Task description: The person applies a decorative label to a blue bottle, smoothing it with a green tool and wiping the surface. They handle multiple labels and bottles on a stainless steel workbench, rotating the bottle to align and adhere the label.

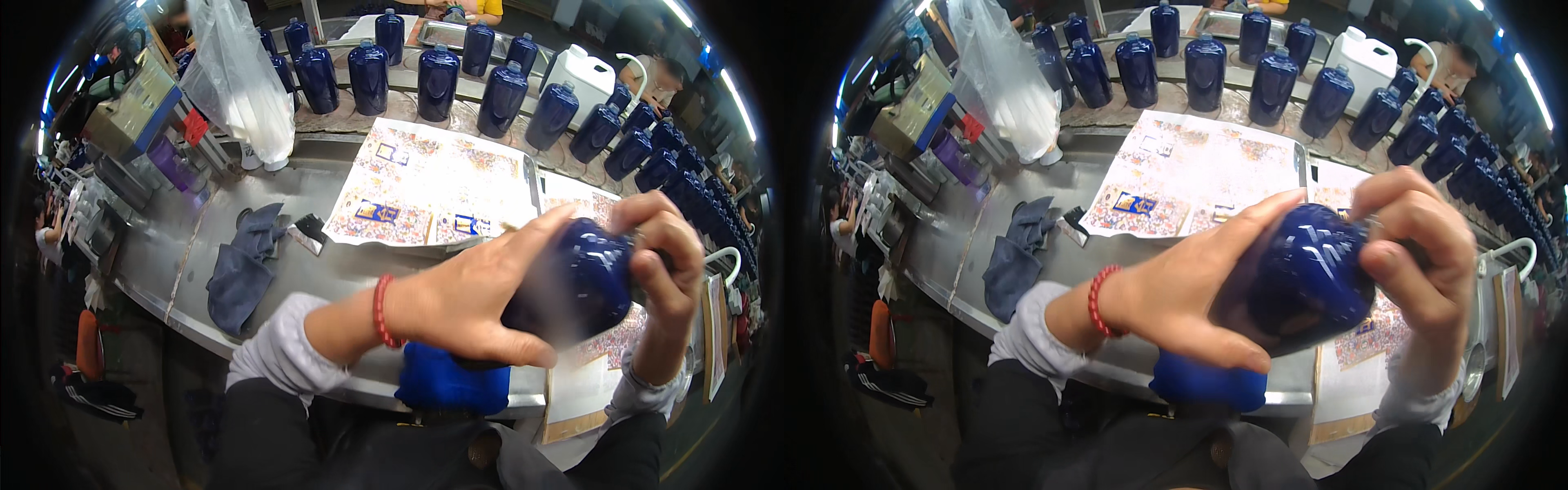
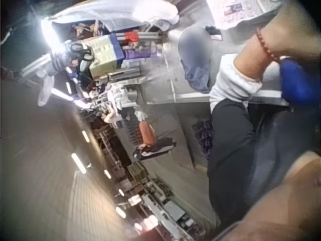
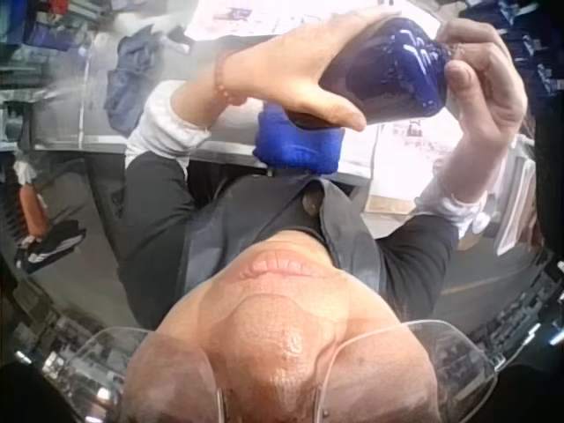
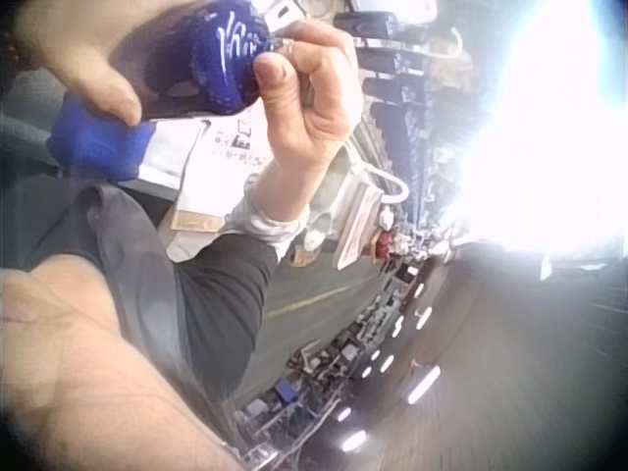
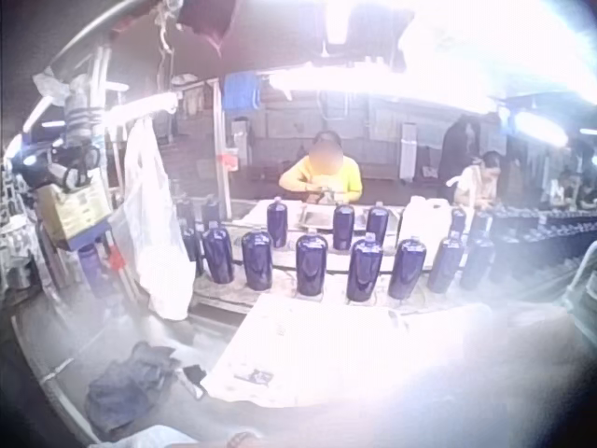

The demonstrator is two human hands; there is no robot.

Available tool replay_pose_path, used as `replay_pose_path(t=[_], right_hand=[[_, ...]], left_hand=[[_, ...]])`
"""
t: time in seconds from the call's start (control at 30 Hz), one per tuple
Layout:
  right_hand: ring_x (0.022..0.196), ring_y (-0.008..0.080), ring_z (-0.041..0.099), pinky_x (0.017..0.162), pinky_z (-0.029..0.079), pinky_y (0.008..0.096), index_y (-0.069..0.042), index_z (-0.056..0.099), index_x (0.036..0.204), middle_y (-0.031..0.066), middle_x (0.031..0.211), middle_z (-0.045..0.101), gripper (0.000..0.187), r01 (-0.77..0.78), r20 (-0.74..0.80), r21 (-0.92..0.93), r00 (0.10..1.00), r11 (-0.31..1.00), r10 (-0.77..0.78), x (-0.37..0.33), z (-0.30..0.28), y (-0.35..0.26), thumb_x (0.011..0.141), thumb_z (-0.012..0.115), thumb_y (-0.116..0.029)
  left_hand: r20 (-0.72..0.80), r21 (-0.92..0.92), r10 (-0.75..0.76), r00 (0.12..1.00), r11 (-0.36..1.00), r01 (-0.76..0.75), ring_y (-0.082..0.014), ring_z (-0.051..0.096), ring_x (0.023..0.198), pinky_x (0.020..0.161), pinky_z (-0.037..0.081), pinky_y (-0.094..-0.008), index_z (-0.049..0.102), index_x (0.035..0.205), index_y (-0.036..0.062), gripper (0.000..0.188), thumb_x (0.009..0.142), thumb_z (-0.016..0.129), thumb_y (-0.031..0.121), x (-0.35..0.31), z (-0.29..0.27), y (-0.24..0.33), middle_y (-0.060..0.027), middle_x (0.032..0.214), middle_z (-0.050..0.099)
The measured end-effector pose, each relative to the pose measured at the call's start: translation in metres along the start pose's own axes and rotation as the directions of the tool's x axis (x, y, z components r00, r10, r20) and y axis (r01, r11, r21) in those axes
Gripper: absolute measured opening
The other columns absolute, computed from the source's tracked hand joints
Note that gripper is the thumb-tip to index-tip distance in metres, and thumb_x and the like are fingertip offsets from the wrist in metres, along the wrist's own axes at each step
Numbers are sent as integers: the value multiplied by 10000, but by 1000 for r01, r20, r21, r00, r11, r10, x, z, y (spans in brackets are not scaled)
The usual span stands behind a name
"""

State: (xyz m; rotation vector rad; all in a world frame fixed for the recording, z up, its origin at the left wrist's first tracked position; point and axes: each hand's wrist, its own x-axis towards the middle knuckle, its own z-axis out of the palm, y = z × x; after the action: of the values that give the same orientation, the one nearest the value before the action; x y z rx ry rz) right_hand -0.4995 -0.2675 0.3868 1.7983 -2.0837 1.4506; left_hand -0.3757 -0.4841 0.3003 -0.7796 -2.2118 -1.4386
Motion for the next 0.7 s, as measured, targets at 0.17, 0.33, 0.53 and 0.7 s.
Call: replay_pose_path(t=[0.17, 0.33, 0.53, 0.7], right_hand=[[856, 197, 537, 796, 401, 317, -45, 495, 742, 150, 963, 589, 343, -31, -50, -334, 999, 942, 15, 0, -34, -4, 901, 673, -290], [913, 236, 538, 842, 406, 356, -43, 491, 784, 160, 980, 569, 370, -69, 2, -561, 996, 825, 85, -10, -59, 16, 962, 627, -337], [921, 225, 530, 828, 403, 344, -50, 485, 775, 144, 1002, 560, 391, -166, -29, -638, 981, 752, 192, -26, -73, 44, 979, 630, -351], [788, 118, 487, 719, 384, 243, -55, 519, 816, 93, 965, 541, 343, -193, -29, -602, 975, 775, 220, -10, -71, 53, 1021, 598, -319]], left_hand=[[-395, 191, 41, 918, 981, 39, -175, 680, 1055, 921, 556, -313, 651, 1276, 11, 417, 936, 746, 235, 75, -135, -133, -90, 1208, 690], [-801, 511, -16, 599, 505, 696, -399, 645, 1157, 995, 504, -472, 619, 1329, 90, 689, 822, 718, 546, 112, -261, -282, -225, 1226, 687], [-835, 500, 92, 542, 538, 679, -424, 681, 1038, 921, 533, -481, 678, 1162, 42, 577, 895, 625, 551, 116, -253, -365, -243, 1109, 713], [-879, 399, 74, 471, 656, 640, -419, 691, 1019, 916, 530, -478, 729, 1086, 39, 539, 879, 671, 534, 120, -253, -351, -248, 1071, 725]])
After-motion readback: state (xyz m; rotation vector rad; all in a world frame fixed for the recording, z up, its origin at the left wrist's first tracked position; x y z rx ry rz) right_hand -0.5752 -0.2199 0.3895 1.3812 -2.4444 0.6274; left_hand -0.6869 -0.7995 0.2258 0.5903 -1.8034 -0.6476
